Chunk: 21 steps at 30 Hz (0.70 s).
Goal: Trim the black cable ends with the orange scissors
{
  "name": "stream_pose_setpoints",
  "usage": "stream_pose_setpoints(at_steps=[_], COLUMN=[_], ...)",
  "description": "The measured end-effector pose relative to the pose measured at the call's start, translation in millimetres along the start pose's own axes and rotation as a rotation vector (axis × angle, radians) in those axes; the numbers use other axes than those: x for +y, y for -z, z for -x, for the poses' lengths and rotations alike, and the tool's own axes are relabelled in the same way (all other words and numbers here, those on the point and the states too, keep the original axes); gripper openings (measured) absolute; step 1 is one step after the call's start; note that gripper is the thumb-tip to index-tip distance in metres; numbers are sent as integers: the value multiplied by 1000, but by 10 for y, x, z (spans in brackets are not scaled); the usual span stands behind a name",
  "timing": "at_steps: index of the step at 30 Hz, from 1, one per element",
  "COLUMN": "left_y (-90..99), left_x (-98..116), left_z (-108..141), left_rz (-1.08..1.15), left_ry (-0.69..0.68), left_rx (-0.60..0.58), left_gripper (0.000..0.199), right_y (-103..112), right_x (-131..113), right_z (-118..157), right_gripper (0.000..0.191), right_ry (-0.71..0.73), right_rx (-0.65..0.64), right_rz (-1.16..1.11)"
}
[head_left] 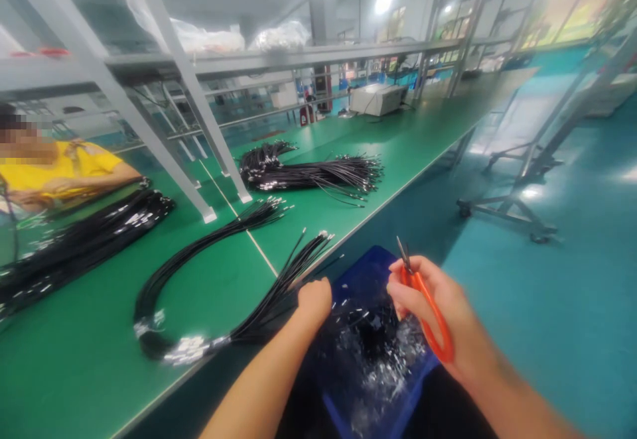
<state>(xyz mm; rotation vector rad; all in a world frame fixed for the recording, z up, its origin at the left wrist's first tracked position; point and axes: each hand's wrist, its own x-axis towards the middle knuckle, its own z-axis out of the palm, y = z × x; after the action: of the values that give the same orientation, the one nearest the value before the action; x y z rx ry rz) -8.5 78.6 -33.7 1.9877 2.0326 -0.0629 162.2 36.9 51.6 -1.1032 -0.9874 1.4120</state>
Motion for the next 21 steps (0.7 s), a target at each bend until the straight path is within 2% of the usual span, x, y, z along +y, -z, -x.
stream_pose_setpoints(at_steps=[4, 7, 10, 12, 14, 21], left_y=[136, 231, 268, 264, 247, 242], left_x=[89, 78, 14, -22, -39, -8], left_z=[238, 469, 635, 693, 717, 772], left_rz=[184, 347, 740, 968, 1059, 1027], left_ry=[-105, -175, -179, -150, -134, -193], left_rx=[120, 251, 341, 322, 271, 171], left_gripper=[15, 23, 19, 15, 14, 12], right_y=[-16, -127, -261, -334, -382, -396], right_x=[238, 467, 573, 563, 525, 462], right_z=[-32, 1, 48, 60, 52, 45], right_gripper=[26, 24, 28, 30, 31, 24], right_ry=[-34, -49, -41, -20, 7, 64], right_rx=[125, 147, 161, 161, 145, 105], right_rz=[-126, -147, -173, -203, -240, -230])
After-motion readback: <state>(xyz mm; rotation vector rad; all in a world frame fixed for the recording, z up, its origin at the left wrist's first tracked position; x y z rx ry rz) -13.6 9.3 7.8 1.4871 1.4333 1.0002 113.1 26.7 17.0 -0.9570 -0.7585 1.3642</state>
